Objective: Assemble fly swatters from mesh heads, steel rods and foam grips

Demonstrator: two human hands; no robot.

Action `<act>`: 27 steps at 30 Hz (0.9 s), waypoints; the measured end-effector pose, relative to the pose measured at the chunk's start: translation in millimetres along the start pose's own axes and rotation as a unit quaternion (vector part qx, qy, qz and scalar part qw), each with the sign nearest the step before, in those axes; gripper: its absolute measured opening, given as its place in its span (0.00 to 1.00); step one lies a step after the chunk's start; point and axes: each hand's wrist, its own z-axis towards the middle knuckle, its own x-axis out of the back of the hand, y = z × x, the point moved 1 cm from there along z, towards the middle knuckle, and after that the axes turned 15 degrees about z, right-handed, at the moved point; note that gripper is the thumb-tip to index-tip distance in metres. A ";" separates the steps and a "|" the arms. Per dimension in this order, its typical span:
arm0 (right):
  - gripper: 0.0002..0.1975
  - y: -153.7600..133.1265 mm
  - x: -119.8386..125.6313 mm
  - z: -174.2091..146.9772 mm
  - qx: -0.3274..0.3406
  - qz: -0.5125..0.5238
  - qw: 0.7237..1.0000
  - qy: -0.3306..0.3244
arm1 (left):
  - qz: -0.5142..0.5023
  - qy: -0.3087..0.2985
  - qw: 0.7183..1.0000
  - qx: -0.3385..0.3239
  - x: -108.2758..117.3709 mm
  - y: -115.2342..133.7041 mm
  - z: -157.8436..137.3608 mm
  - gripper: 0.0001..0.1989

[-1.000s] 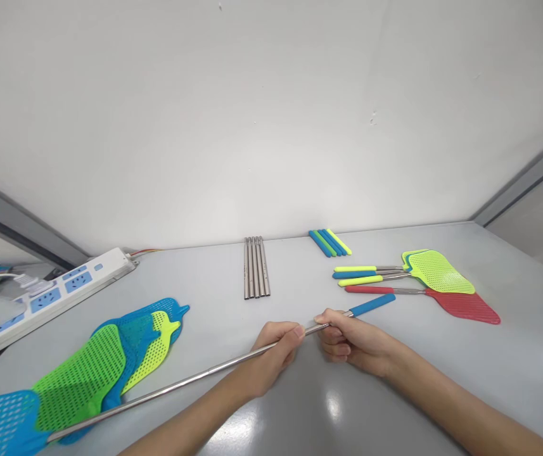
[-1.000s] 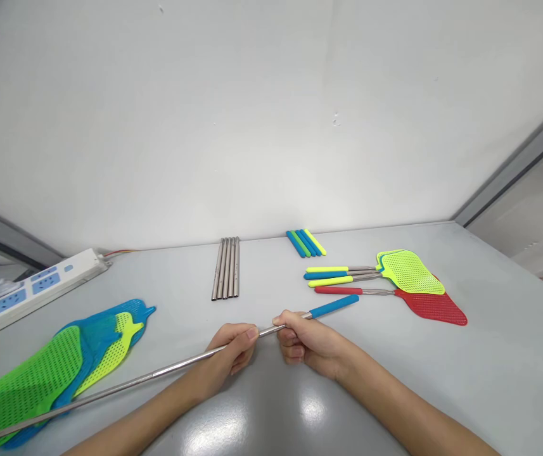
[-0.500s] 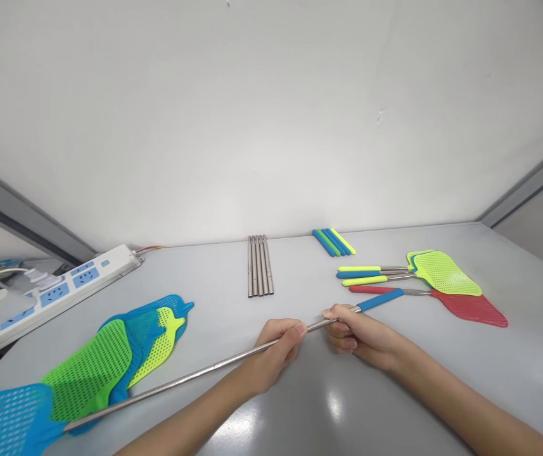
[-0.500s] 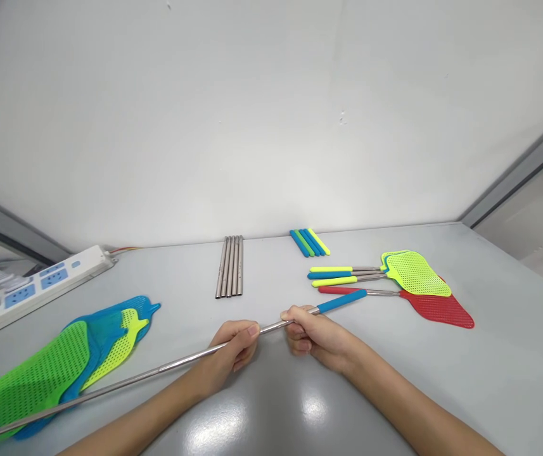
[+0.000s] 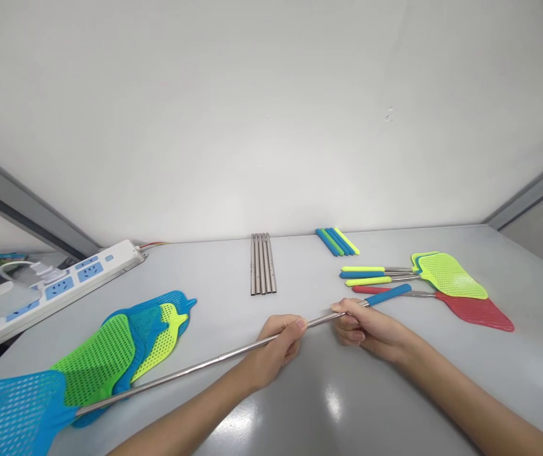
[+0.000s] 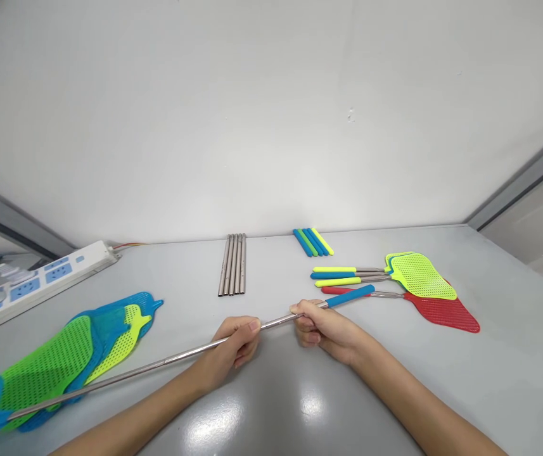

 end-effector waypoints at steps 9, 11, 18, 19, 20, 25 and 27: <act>0.18 -4.0 6.1 1.7 0.004 -0.011 1.000 0.007 | 0.017 0.009 1.000 -0.002 1.2 -0.4 1.3 0.20; 0.18 -5.2 6.7 2.0 0.004 -0.013 1.000 0.007 | 0.018 0.010 1.000 -0.004 1.3 0.0 1.6 0.20; 0.18 -7.4 10.0 1.6 0.002 -0.020 1.000 0.018 | 0.005 0.011 1.000 -0.003 1.3 -0.7 2.4 0.20; 0.18 -7.6 10.6 1.2 0.004 -0.021 1.000 0.019 | 0.003 0.012 1.000 -0.002 1.4 -0.7 2.5 0.20; 0.18 -7.7 11.0 0.8 0.005 -0.023 1.000 0.019 | 0.003 0.012 1.000 -0.002 1.6 -0.7 2.6 0.20; 0.18 -9.6 11.6 -0.4 0.015 -0.023 0.999 0.025 | 0.005 0.011 1.000 -0.001 2.4 -0.4 2.2 0.20; 0.19 -10.6 11.9 -0.1 0.019 -0.020 0.999 0.027 | 0.004 0.012 1.000 -0.001 2.5 -0.9 2.3 0.20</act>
